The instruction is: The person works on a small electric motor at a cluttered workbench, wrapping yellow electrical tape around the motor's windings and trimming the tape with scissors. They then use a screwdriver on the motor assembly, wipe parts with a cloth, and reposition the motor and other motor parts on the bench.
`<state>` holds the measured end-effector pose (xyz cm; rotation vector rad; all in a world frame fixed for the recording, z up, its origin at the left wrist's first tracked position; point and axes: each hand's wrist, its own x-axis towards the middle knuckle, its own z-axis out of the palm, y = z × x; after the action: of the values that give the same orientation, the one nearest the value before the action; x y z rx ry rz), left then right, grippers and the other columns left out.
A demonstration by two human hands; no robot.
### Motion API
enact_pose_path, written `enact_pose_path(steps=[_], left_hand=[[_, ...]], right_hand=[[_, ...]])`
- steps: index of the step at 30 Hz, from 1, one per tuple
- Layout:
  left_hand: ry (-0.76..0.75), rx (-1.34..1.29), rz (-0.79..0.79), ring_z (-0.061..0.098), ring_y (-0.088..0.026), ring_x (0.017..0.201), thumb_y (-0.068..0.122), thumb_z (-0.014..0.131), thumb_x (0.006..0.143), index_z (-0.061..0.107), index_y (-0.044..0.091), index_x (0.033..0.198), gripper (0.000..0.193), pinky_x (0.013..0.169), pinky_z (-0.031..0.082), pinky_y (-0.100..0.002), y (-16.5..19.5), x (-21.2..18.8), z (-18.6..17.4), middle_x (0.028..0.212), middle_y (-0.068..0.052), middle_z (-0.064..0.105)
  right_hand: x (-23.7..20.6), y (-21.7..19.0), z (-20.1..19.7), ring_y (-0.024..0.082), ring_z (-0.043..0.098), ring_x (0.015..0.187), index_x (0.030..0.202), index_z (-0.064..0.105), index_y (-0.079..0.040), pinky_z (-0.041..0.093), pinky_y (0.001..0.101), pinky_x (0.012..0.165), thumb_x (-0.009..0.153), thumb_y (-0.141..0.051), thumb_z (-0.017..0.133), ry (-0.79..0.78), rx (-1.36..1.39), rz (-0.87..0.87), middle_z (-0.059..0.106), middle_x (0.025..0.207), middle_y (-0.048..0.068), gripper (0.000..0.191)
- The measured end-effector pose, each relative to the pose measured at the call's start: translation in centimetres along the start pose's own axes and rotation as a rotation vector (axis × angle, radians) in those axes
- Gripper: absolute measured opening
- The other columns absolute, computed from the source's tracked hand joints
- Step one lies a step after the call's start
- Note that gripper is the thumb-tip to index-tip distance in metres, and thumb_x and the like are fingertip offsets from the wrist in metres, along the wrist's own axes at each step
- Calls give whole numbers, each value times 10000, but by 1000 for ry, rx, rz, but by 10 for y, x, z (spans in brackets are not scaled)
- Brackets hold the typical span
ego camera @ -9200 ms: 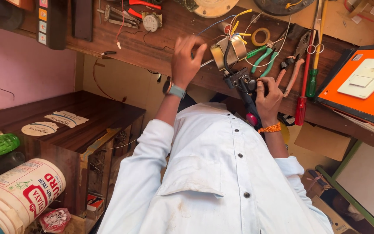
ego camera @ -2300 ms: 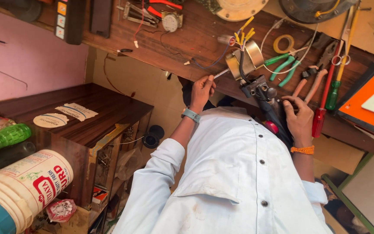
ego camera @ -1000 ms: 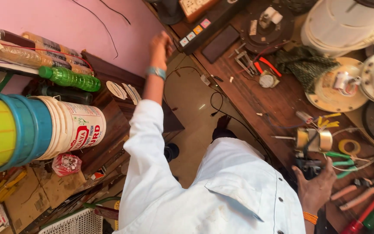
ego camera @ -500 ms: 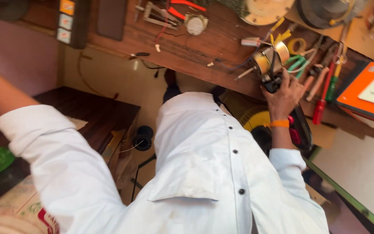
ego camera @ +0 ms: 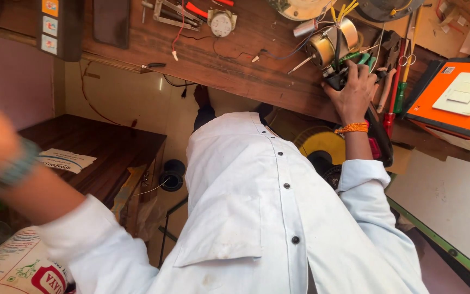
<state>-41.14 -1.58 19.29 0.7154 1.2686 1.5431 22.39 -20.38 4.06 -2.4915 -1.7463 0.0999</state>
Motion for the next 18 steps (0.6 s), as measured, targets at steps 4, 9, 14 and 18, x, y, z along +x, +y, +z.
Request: enact_pose_path(steps=[4, 9, 14, 18], left_hand=[[-297, -157, -92, 659, -218, 752, 200, 687, 1063, 611, 65, 1183, 197, 657, 600, -449, -60, -112, 56, 928, -75, 673], [-923, 113, -543, 679, -141, 803, 284, 597, 1038, 688, 21, 1024, 278, 735, 534, -301, -133, -157, 110, 904, -75, 733], [-1011, 181, -691, 689, -129, 796, 293, 597, 1026, 698, 25, 1018, 286, 745, 562, -295, -215, -189, 144, 895, -67, 748], [-860, 134, -837, 667, -113, 805, 306, 600, 1048, 677, 12, 1042, 304, 753, 534, -292, -264, -219, 154, 901, -57, 740]], right_hand=[[-1, -5, 1, 359, 507, 1113, 1375, 631, -119, 439, 497, 963, 771, -383, 924, -3, 9, 27, 553, 1280, 116, 721], [1, -8, -1, 353, 506, 1098, 1367, 629, -107, 451, 483, 947, 796, -400, 930, 25, 28, -13, 549, 1248, 119, 708], [19, 9, -12, 421, 521, 1147, 1430, 567, -80, 453, 521, 969, 722, -402, 928, -222, 138, -39, 543, 1326, 176, 858], [48, 34, -25, 417, 538, 1272, 1504, 431, -54, 437, 514, 1033, 659, -404, 948, -506, 334, -168, 531, 1418, 218, 1051]])
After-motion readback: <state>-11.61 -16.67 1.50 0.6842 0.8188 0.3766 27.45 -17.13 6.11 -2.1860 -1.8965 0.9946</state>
